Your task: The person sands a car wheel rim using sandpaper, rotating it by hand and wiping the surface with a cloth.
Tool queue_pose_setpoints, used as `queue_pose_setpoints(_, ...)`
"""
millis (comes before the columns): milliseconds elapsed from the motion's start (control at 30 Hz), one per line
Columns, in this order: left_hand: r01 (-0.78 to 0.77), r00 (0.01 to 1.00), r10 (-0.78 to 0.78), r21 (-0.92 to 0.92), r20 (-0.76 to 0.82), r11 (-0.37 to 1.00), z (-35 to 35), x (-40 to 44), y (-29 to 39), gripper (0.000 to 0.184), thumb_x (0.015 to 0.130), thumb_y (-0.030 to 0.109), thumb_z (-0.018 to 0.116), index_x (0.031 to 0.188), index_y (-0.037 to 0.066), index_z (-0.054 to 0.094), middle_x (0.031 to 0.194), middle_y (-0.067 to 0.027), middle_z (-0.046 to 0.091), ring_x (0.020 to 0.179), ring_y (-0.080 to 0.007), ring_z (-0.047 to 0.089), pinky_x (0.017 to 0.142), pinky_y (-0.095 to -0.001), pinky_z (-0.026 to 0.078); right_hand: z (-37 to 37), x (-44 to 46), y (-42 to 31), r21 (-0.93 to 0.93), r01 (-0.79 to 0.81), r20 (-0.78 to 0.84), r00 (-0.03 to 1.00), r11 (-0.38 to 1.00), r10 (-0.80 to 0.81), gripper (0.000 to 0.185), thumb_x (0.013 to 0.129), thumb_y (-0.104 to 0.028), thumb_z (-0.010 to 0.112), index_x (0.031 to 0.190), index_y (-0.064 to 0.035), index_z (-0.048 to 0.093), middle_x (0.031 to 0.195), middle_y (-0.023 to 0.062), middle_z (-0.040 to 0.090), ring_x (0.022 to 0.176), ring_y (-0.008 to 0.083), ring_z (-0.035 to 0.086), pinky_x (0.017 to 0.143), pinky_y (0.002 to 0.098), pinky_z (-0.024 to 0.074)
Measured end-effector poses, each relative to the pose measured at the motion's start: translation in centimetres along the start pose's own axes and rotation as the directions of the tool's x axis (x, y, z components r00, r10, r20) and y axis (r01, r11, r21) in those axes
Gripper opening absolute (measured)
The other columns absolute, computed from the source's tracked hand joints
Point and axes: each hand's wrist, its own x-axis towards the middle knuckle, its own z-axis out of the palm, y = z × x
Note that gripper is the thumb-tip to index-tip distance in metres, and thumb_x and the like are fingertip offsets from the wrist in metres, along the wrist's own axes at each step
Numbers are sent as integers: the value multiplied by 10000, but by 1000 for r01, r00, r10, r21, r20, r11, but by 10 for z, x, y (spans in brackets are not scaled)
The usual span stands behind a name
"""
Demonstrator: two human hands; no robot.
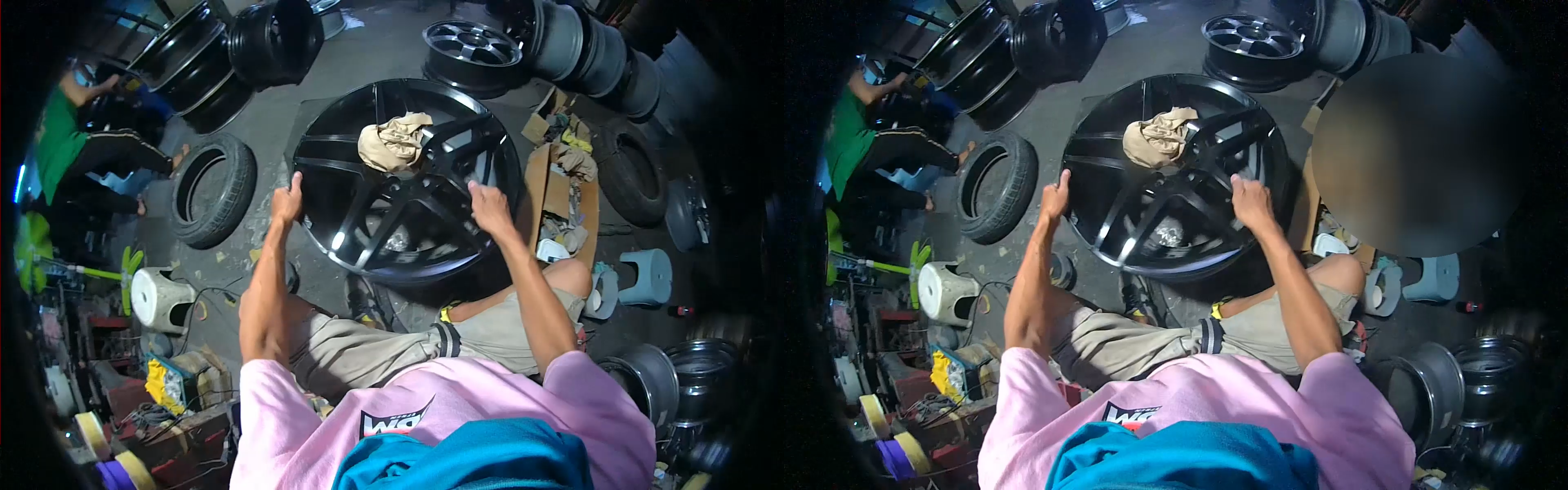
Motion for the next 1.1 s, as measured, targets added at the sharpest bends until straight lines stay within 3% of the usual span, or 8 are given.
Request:
queue_pose_setpoints(133, -47, 985, 37, 54, 168, 997, 6, 67, 16, 886, 964, 747, 547, 1017, -111, 764, 1074, -392, 708, 1133, -480, 711, 983, -503, 524, -6, -40, -37, 78, -196, 75, 979, 977, 191, 558, 1097, -438, 422, 947, 8, 721, 928, 295, 723, 985, 526, 694, 876, 564, 534)
queue_pose_setpoints(300, -4, 979, 7, -13, 204, 1000, 11, 106, 31, 931, 927, 769, 590, 1262, -90, 715, 1277, -341, 694, 1280, -421, 660, 1086, -465, 487, 24, -53, -34, 40, -124, 79, 990, 991, 121, 555, 1116, -407, 379, 1076, 22, 728, 1002, 284, 741, 1059, 499, 687, 920, 555, 518)
queue_pose_setpoints(433, 31, 980, -32, 8, 197, 1000, 14, 113, 24, 977, 902, 824, 567, 1357, -32, 685, 1366, -295, 671, 1344, -402, 622, 1136, -472, 459, 8, -62, -69, 36, -218, 269, 942, 975, 201, 550, 1129, -396, 362, 1120, 27, 713, 987, 312, 723, 1035, 404, 726, 888, 508, 537)
queue_pose_setpoints(500, 54, 984, -65, 73, 163, 996, 9, 99, 33, 951, 912, 832, 540, 1356, 8, 703, 1360, -277, 682, 1336, -403, 627, 1127, -486, 465, 14, -65, -52, -132, 4, 155, 988, 991, 17, 469, 1129, -337, 418, 1198, 18, 717, 1041, 280, 708, 1022, 364, 718, 891, 475, 536)
queue_pose_setpoints(667, 63, 996, -72, 169, 52, 984, -2, 73, 55, 742, 976, 744, 518, 1180, 79, 775, 1268, -279, 716, 1267, -431, 650, 1045, -526, 501, -7, -98, -68, -61, 286, 56, 958, 956, -283, 364, 1057, -150, 597, 1401, -61, 676, 1280, 174, 644, 1045, 383, 671, 900, 471, 519)
queue_pose_setpoints(733, 31, 999, -36, 181, 26, 983, -3, 79, 47, 667, 973, 681, 571, 1141, 64, 757, 1251, -277, 717, 1244, -437, 655, 1025, -531, 509, -14, -99, -60, -315, 639, 138, 762, 702, -632, 419, 1002, -143, 660, 1418, -84, 659, 1343, 141, 629, 1135, 351, 646, 907, 467, 514)
queue_pose_setpoints(933, -239, 956, 262, 164, -134, 957, -10, 46, 88, 413, 944, 413, 718, 1152, 56, 698, 1209, -232, 685, 1165, -432, 648, 989, -522, 518, 16, -10, -91, -561, 703, 301, 665, 437, -683, 316, 984, -256, 682, 1264, -112, 712, 1199, 73, 602, 1087, 279, 537, 836, 425, 435)
queue_pose_setpoints(1100, -516, 855, 504, 99, 123, 851, -24, 0, 118, 385, 965, 364, 721, 1171, 41, 694, 1165, -204, 692, 1054, -379, 685, 914, -483, 540, 24, -19, -91, -602, 701, 325, 652, 381, -685, 287, 979, -267, 683, 1213, -105, 718, 1202, 68, 588, 1113, 286, 524, 842, 426, 423)
